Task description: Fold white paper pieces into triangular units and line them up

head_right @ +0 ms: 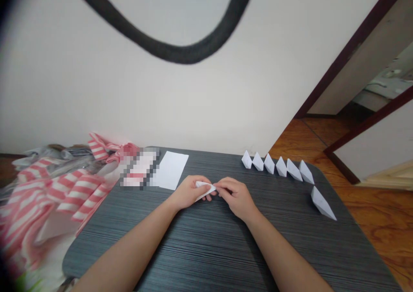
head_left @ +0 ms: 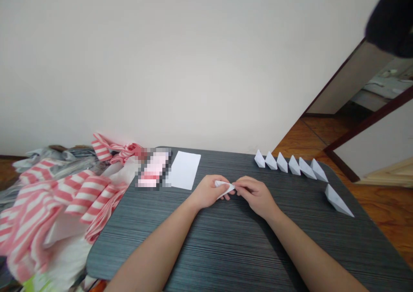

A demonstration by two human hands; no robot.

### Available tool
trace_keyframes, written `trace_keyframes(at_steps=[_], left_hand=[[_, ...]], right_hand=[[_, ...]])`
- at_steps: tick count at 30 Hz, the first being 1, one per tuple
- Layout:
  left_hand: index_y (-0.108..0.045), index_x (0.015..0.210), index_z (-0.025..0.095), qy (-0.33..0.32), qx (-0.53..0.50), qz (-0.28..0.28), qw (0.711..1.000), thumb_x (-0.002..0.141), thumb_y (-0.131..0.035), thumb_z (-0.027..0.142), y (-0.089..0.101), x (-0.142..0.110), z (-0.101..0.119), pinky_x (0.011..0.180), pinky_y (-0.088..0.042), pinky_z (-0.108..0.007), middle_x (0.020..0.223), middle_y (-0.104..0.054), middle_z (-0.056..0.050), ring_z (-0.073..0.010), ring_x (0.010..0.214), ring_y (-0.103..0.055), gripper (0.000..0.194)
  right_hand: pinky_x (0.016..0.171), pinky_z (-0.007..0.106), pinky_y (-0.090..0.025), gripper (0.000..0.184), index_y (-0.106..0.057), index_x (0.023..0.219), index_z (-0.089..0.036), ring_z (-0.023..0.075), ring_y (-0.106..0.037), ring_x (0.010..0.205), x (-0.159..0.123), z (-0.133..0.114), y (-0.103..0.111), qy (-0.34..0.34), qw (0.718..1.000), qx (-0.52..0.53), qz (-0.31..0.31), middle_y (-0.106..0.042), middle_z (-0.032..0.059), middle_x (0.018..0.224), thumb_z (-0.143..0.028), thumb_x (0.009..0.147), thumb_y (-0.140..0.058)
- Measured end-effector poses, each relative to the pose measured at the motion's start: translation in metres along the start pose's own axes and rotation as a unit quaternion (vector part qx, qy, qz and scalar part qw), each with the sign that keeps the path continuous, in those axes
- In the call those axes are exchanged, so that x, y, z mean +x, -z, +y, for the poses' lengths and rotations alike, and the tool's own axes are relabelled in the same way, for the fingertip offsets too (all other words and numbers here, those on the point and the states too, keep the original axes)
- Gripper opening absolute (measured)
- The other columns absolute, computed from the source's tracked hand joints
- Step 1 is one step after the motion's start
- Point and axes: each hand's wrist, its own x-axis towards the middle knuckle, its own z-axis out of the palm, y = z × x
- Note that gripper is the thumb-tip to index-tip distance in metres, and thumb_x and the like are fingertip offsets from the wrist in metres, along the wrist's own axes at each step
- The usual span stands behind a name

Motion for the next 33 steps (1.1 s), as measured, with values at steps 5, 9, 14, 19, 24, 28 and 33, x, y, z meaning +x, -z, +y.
trace_keyframes(at_steps=[5, 9, 14, 19, 24, 28, 33], left_hand=[[-0.060, 0.087, 0.010, 0.005, -0.025, 0.000, 1.000, 0.079, -0.054, 0.037, 0.0005, 0.0005, -0.0020, 0.060, -0.048, -0.025, 0.084, -0.069, -0.012, -0.0140, 0.064, -0.063, 0.029], [-0.060, 0.086, 0.010, 0.007, -0.031, 0.002, 0.999, 0.078, -0.056, 0.037, 0.0008, 0.0009, -0.0029, 0.059, -0.048, -0.025, 0.082, -0.069, -0.011, -0.0143, 0.063, -0.063, 0.028], [-0.060, 0.086, 0.010, 0.004, -0.037, 0.000, 0.999, 0.078, -0.056, 0.038, 0.0009, 0.0008, -0.0005, 0.059, -0.048, -0.026, 0.082, -0.068, -0.011, -0.0147, 0.064, -0.063, 0.030], [-0.061, 0.086, 0.009, 0.001, -0.024, -0.010, 1.000, 0.079, -0.054, 0.040, 0.0009, -0.0001, 0.0032, 0.059, -0.048, -0.026, 0.083, -0.068, -0.012, -0.0152, 0.065, -0.063, 0.033], [-0.063, 0.081, 0.009, 0.001, -0.011, 0.001, 1.000, 0.077, -0.057, 0.038, 0.0003, 0.0005, 0.0021, 0.060, -0.048, -0.025, 0.076, -0.068, -0.010, -0.0133, 0.062, -0.061, 0.029], [-0.063, 0.080, 0.010, -0.010, 0.001, 0.009, 1.000, 0.078, -0.055, 0.034, 0.0001, 0.0010, -0.0011, 0.058, -0.047, -0.023, 0.074, -0.067, -0.009, -0.0125, 0.062, -0.060, 0.026], [-0.063, 0.081, 0.010, -0.009, 0.006, 0.002, 1.000, 0.078, -0.055, 0.032, -0.0003, 0.0005, -0.0019, 0.057, -0.047, -0.023, 0.075, -0.067, -0.009, -0.0120, 0.060, -0.060, 0.023]], right_hand=[[0.066, 0.031, -0.049, 0.019, -0.069, 0.092, -0.024, 0.0164, -0.060, 0.068, -0.0022, 0.0031, 0.0006, 0.016, 1.000, 0.012, -0.005, -0.064, 0.0041, 0.076, -0.023, 0.085, -0.052], [0.066, 0.031, -0.049, 0.019, -0.069, 0.090, -0.024, 0.0162, -0.060, 0.069, -0.0034, 0.0051, 0.0002, 0.014, 1.000, 0.012, -0.011, -0.064, 0.0042, 0.079, -0.022, 0.085, -0.051], [0.067, 0.031, -0.050, 0.021, -0.069, 0.087, -0.024, 0.0174, -0.060, 0.075, -0.0043, 0.0057, -0.0001, 0.014, 1.000, -0.001, -0.020, -0.063, 0.0054, 0.084, -0.022, 0.086, -0.048], [0.070, 0.031, -0.049, 0.022, -0.068, 0.090, -0.023, 0.0179, -0.059, 0.079, -0.0041, 0.0033, 0.0001, 0.027, 0.999, -0.022, -0.027, -0.062, 0.0061, 0.088, -0.019, 0.087, -0.047], [0.073, 0.030, -0.047, 0.021, -0.067, 0.088, -0.022, 0.0170, -0.059, 0.081, -0.0030, 0.0011, 0.0004, 0.048, 0.997, -0.034, -0.059, -0.062, 0.0063, 0.088, -0.018, 0.087, -0.046], [0.071, 0.029, -0.047, 0.016, -0.062, 0.094, -0.020, 0.0158, -0.061, 0.076, -0.0059, 0.0034, -0.0020, -0.008, 0.999, 0.009, -0.050, -0.063, 0.0048, 0.084, -0.021, 0.087, -0.048], [0.056, 0.024, -0.043, 0.018, -0.060, 0.092, -0.018, 0.0126, -0.056, 0.055, -0.0076, 0.0050, -0.0045, -0.080, 0.996, -0.017, -0.034, -0.059, -0.0003, 0.062, -0.024, 0.090, -0.043]])
